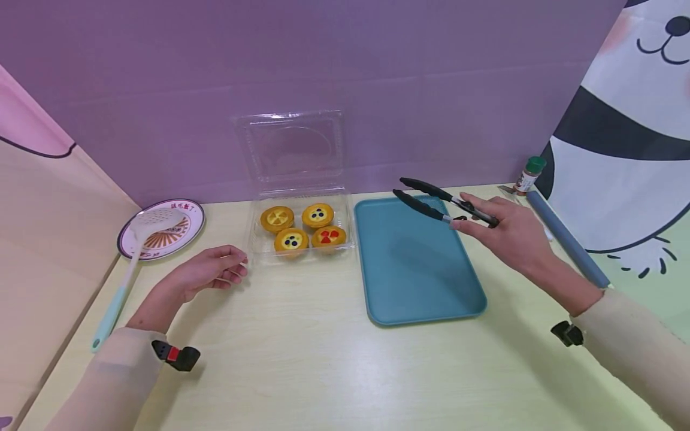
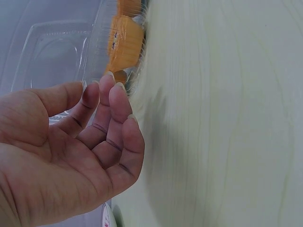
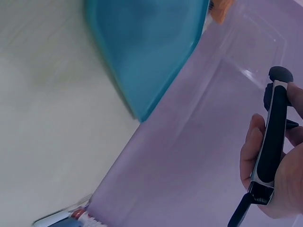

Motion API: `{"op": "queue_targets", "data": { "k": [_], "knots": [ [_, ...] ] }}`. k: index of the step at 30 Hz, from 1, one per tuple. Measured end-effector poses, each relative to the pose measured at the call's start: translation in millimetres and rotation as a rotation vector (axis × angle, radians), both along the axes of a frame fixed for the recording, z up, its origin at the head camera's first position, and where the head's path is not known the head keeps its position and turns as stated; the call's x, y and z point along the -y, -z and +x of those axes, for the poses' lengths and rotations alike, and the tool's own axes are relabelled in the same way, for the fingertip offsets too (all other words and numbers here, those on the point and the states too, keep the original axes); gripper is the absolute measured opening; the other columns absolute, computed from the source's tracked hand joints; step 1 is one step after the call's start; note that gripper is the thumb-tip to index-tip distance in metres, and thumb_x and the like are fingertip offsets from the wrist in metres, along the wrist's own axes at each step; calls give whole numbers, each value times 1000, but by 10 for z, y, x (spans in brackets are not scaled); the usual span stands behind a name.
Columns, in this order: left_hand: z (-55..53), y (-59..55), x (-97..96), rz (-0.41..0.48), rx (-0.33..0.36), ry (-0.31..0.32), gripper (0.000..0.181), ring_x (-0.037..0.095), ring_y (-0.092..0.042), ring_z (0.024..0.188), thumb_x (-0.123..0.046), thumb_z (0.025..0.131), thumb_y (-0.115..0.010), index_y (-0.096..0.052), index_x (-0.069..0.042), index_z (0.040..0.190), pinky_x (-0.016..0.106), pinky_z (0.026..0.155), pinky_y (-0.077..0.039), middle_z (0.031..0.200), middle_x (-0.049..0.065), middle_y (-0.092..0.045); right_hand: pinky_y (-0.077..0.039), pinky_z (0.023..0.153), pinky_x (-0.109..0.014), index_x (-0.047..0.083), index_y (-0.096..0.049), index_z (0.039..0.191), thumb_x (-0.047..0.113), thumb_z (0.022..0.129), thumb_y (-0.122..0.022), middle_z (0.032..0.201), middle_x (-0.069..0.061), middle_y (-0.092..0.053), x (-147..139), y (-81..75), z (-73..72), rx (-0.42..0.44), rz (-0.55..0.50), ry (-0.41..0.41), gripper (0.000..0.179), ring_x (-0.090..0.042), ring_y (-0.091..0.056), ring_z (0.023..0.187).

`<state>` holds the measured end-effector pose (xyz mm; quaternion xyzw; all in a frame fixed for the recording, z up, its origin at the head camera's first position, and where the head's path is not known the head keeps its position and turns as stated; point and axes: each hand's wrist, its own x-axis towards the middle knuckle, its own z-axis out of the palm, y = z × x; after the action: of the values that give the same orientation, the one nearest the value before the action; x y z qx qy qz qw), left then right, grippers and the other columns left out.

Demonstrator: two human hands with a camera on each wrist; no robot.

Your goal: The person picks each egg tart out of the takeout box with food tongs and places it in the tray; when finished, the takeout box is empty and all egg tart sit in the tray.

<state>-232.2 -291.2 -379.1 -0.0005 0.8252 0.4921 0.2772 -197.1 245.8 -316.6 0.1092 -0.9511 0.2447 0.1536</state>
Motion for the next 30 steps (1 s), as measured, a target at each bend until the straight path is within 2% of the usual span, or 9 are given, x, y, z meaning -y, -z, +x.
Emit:
{"op": "queue_targets", "data": {
  "k": [7,14,19,22,23,25,27,28,30],
  "knots": [
    [25,-5,3,8,-9,-14,33,9,-63,84,-31,106,-48,-51,-1,122,29,79,-52,95,-3,-67,-38,55,-30,21,-62,137,39,89,-75,96,-9,-71,260,0,-107,-1,67,-95,53,-19,-52,71],
    [23,21,21,3,-3,-17,35,10,-64,85,-31,107,-47,-50,-1,124,29,79,-53,97,-3,-67,-41,55,-30,25,-59,140,50,88,-73,109,-9,-69,484,9,-260,134,107,-82,60,-21,-59,78],
    [34,22,9,-3,-2,-24,37,10,-63,86,-31,107,-46,-49,0,127,29,80,-53,97,-3,-66,-42,59,-32,29,-57,142,57,87,-71,117,-9,-67,676,39,-381,207,86,-96,64,-23,-61,82],
    [48,14,-6,0,-5,-32,38,9,-63,86,-30,107,-45,-48,2,129,28,80,-53,97,-3,-66,-42,60,-32,32,-55,143,59,86,-70,131,-9,-65,798,61,-445,242,69,-112,65,-24,-63,97],
    [49,14,-11,1,-7,-35,39,10,-63,86,-30,107,-46,-47,2,129,28,80,-53,97,-3,-66,-42,59,-31,33,-54,143,60,86,-70,134,-8,-64,839,68,-463,253,66,-116,66,-24,-63,97],
    [48,17,-19,1,-15,-40,39,10,-63,86,-31,107,-46,-47,1,129,28,80,-53,96,-3,-65,-38,56,-31,34,-52,144,61,85,-70,115,-9,-72,925,78,-495,268,72,-130,67,-24,-61,84],
    [41,23,-19,1,-24,-45,39,11,-63,86,-32,107,-47,-47,0,129,28,80,-53,96,-3,-65,-33,53,-31,35,-51,145,62,85,-70,86,-5,-71,1010,87,-530,274,85,-142,69,-20,-52,67],
    [38,25,-21,0,-28,-48,39,11,-63,86,-33,107,-47,-47,0,129,28,80,-53,96,-3,-65,-31,52,-31,35,-50,146,63,85,-70,70,-3,-63,1054,92,-548,280,91,-151,71,-19,-45,58],
    [31,31,-23,-1,-33,-52,40,11,-63,86,-33,106,-48,-47,0,129,28,80,-53,95,-4,-64,-27,50,-31,36,-47,148,65,84,-69,53,-1,-43,1142,100,-583,290,109,-161,74,-17,-31,48]
  ]
}}
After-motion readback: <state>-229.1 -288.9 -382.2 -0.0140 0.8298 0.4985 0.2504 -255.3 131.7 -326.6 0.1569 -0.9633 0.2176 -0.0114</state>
